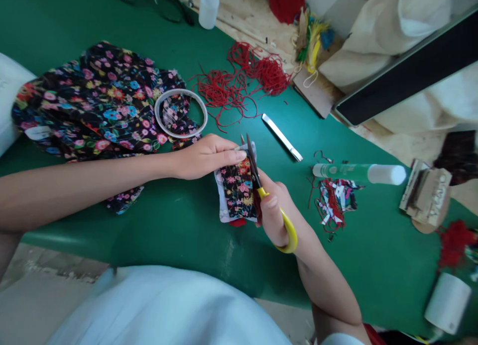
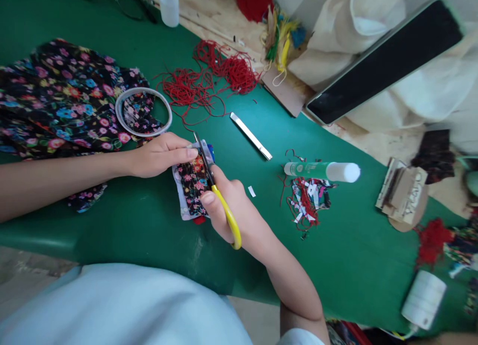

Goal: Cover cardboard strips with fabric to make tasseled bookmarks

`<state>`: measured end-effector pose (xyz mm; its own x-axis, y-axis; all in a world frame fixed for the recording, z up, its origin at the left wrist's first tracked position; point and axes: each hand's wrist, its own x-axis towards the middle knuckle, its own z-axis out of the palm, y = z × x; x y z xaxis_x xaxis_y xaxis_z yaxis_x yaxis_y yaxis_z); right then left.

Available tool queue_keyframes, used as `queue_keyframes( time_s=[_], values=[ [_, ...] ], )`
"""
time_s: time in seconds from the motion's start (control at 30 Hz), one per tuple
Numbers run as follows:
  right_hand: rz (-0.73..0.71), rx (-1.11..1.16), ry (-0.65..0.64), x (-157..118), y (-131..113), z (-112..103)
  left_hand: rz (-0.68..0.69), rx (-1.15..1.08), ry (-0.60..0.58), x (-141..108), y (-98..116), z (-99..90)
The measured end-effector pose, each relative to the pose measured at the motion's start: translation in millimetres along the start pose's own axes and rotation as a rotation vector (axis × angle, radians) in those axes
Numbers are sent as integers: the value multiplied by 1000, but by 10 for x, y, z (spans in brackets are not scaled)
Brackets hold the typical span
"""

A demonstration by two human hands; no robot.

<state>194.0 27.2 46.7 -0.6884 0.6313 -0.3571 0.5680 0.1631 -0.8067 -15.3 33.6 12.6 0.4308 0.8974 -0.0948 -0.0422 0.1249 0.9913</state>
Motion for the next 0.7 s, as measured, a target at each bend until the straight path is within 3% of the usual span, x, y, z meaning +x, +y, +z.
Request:
queue_keyframes(
  time_s=[0.43,0.7],
  values=[
    [24,7,30,13,5,15,-23,-53,3,4,-29,-12],
    [158,298,170,7,-87,-80,-33,-150,25,-6,-53,-11]
  ],
)
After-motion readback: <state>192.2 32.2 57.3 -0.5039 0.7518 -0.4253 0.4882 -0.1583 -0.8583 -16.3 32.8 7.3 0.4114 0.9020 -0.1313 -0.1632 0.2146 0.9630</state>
